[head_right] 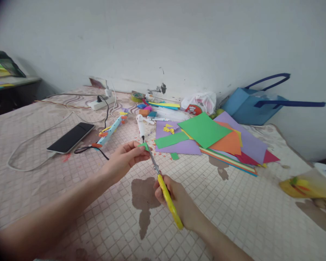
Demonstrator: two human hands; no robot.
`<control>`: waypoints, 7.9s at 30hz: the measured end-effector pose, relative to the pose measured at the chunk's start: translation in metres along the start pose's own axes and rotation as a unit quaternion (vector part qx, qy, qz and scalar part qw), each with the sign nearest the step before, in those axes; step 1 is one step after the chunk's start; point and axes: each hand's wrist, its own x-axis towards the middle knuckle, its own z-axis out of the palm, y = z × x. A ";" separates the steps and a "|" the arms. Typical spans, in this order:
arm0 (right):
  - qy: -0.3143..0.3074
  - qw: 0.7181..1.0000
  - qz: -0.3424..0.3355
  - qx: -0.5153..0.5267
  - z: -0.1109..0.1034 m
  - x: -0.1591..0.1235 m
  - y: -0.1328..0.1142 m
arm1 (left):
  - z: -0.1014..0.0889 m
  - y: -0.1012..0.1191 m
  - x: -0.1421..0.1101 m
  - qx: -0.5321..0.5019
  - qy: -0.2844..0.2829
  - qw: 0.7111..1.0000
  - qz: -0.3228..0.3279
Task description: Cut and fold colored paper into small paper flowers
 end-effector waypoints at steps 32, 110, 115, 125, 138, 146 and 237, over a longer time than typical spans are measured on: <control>0.027 0.991 -0.018 -0.129 0.000 -0.001 -0.001 | -0.005 -0.002 0.003 0.011 -0.014 1.000 -0.003; 0.166 0.960 -0.208 -0.084 -0.020 0.014 0.007 | 0.003 -0.039 -0.009 0.328 -0.118 0.933 0.094; 0.177 0.961 -0.205 -0.060 -0.021 0.014 0.009 | 0.005 -0.040 -0.010 0.306 -0.118 0.941 0.087; 0.149 0.978 -0.133 0.063 -0.014 0.016 0.005 | 0.009 -0.046 -0.013 0.197 -0.085 0.976 0.039; 0.115 0.981 -0.101 0.121 -0.011 0.016 0.004 | 0.005 -0.052 -0.010 0.142 -0.062 0.987 0.034; 0.114 0.984 -0.105 0.088 -0.013 0.017 0.005 | 0.006 -0.047 -0.011 0.215 -0.085 0.973 0.012; 0.047 0.995 -0.076 0.055 -0.017 0.017 0.008 | 0.007 -0.043 -0.011 0.291 -0.063 0.953 -0.051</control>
